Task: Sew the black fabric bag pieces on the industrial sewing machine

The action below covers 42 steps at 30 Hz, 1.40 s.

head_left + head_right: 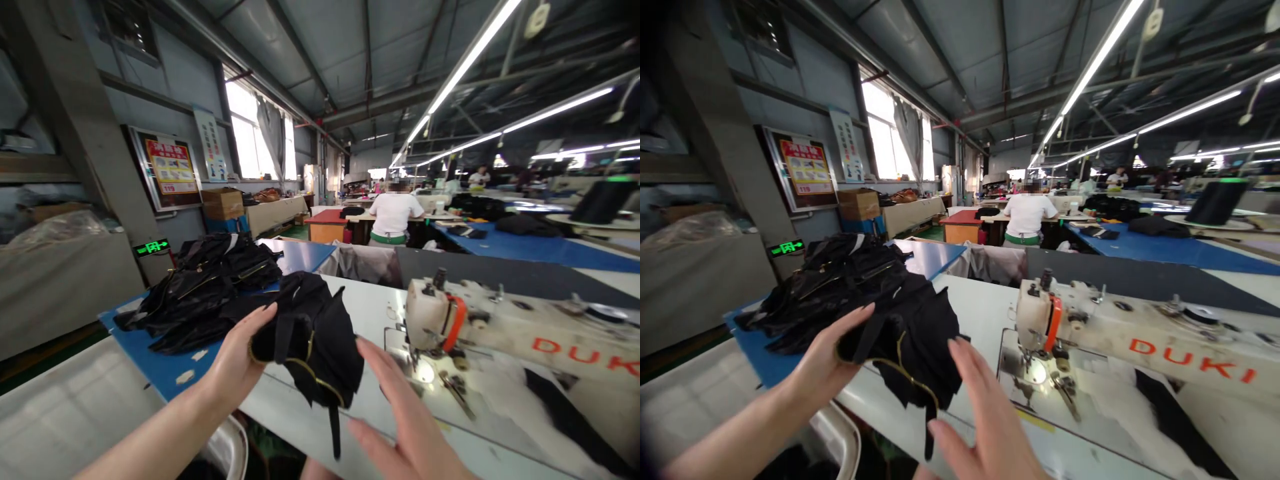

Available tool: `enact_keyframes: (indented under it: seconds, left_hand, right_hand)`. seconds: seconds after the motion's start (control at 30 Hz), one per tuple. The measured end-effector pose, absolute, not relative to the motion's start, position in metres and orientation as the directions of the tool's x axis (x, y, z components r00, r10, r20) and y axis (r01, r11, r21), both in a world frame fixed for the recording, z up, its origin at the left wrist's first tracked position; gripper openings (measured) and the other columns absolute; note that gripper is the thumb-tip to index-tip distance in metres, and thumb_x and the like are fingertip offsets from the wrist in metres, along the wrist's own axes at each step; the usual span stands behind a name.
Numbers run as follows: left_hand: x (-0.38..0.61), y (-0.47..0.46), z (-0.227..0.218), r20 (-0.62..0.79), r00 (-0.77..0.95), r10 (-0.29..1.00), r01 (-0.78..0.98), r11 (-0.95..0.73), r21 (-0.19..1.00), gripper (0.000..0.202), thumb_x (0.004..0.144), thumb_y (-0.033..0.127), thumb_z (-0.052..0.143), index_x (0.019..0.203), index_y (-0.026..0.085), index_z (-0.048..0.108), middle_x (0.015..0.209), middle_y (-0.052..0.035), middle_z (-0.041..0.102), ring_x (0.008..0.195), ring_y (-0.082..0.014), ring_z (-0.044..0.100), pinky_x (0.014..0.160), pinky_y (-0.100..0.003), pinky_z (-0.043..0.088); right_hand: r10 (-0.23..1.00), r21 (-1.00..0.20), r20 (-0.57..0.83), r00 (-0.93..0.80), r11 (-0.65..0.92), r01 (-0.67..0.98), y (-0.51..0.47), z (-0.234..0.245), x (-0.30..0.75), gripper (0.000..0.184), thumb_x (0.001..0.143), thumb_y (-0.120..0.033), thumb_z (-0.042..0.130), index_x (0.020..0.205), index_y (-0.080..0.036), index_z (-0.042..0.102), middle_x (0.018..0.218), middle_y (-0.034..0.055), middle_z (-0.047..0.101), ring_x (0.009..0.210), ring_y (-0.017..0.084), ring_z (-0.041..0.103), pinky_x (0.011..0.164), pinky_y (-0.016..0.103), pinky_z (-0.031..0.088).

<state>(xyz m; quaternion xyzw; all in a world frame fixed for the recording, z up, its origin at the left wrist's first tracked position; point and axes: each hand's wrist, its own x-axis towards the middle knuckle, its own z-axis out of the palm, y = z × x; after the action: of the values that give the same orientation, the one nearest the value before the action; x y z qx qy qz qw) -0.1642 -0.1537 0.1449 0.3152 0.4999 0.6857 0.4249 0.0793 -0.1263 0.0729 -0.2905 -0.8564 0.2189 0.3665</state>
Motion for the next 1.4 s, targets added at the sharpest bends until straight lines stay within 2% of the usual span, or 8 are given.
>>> enact_keyframes:
  seconds: [0.1, 0.2, 0.33, 0.47, 0.73, 1.0, 1.2, 1.4]
  left_hand:
    - [-0.125, -0.162, 0.135, -0.067, -0.241, 0.968, -0.348, -0.022, 0.937, 0.024, 0.078, 0.037, 0.063, 0.088, 0.016, 0.066, 0.084, -0.0062, 0.07, 0.074, -0.0204, 0.067, 0.06, -0.03, 0.056]
    - [-0.106, -0.167, 0.139, 0.024, -0.022, 0.999, -0.373, -0.03, 0.927, 0.037, 0.086, 0.048, 0.05, 0.095, 0.015, 0.065, 0.097, -0.0102, 0.069, 0.09, -0.0234, 0.065, 0.078, -0.036, 0.055]
    - [-0.114, -0.164, 0.146, 0.187, -0.019, 0.982, -0.129, -0.188, 0.974, 0.032, 0.086, 0.042, 0.053, 0.108, 0.021, 0.061, 0.116, -0.0079, 0.062, 0.109, -0.0243, 0.057, 0.095, -0.036, 0.046]
    - [-0.133, -0.152, 0.128, 0.354, -0.12, 0.928, 0.298, -0.306, 0.904, 0.031, 0.082, 0.033, 0.06, 0.112, 0.024, 0.058, 0.121, -0.0047, 0.059, 0.118, -0.0231, 0.05, 0.105, -0.036, 0.035]
    - [-0.122, -0.138, 0.124, 0.399, 0.151, 0.904, 0.653, -0.394, 0.647, 0.03, 0.084, 0.033, 0.057, 0.112, 0.026, 0.062, 0.118, -0.0033, 0.062, 0.111, -0.0225, 0.053, 0.101, -0.034, 0.037]
    - [-0.12, -0.116, 0.117, 0.106, 0.121, 0.987, 0.18, -0.127, 0.975, 0.018, 0.075, 0.03, 0.066, 0.086, 0.016, 0.067, 0.083, -0.0021, 0.069, 0.076, -0.0167, 0.062, 0.071, -0.024, 0.046]
    - [-0.14, -0.112, 0.101, -0.118, -0.012, 0.993, -0.271, 0.111, 0.956, 0.028, 0.065, 0.03, 0.076, 0.084, 0.014, 0.064, 0.074, -0.0024, 0.067, 0.066, -0.0142, 0.063, 0.066, -0.024, 0.049]
    - [-0.143, -0.113, 0.066, -0.15, -0.071, 0.986, -0.107, 0.142, 0.984, 0.028, 0.07, 0.035, 0.07, 0.087, 0.014, 0.061, 0.076, -0.004, 0.067, 0.068, -0.0162, 0.063, 0.068, -0.028, 0.05]
  right_hand:
    - [0.669, -0.799, 0.437, -0.601, 0.596, 0.082, -0.147, 0.093, 0.046, 0.094, 0.069, -0.034, 0.074, 0.146, -0.025, 0.021, 0.152, 0.0063, 0.023, 0.136, 0.033, 0.023, 0.111, 0.05, 0.023]
    - [0.864, -0.964, 0.267, -0.428, 0.235, -0.127, -0.146, 0.09, 0.041, 0.063, 0.083, -0.036, 0.06, 0.14, -0.024, 0.036, 0.138, 0.0068, 0.048, 0.127, 0.029, 0.042, 0.109, 0.049, 0.027]
    - [0.925, -0.895, -0.079, -0.372, -0.23, -0.382, -0.135, 0.083, 0.056, 0.056, 0.078, -0.042, 0.067, 0.127, -0.02, 0.052, 0.113, 0.0073, 0.067, 0.109, 0.028, 0.058, 0.102, 0.047, 0.039]
    - [0.857, -0.787, -0.287, -0.427, -0.466, -0.406, -0.132, 0.082, 0.068, 0.048, 0.072, -0.041, 0.073, 0.114, -0.018, 0.062, 0.099, 0.0068, 0.072, 0.099, 0.027, 0.065, 0.096, 0.044, 0.045]
    - [0.819, -0.834, -0.357, -0.449, -0.496, -0.242, -0.136, 0.071, 0.071, 0.051, 0.072, -0.046, 0.072, 0.114, -0.018, 0.063, 0.099, 0.0075, 0.072, 0.099, 0.026, 0.065, 0.095, 0.041, 0.045]
    - [0.728, -0.83, -0.214, -0.652, -0.487, -0.272, -0.136, 0.068, 0.086, 0.043, 0.087, -0.049, 0.052, 0.113, -0.017, 0.064, 0.105, 0.0079, 0.07, 0.109, 0.024, 0.058, 0.099, 0.041, 0.039]
    - [0.75, -0.978, -0.123, -0.65, -0.203, -0.05, -0.129, 0.067, 0.123, 0.036, 0.076, -0.036, 0.067, 0.108, -0.019, 0.066, 0.1, 0.0042, 0.067, 0.098, 0.022, 0.058, 0.09, 0.035, 0.041]
    - [0.726, -0.988, -0.147, -0.671, -0.081, 0.129, -0.13, 0.074, 0.125, 0.017, 0.068, -0.024, 0.065, 0.082, -0.015, 0.067, 0.079, 0.0003, 0.063, 0.075, 0.016, 0.055, 0.066, 0.025, 0.04]
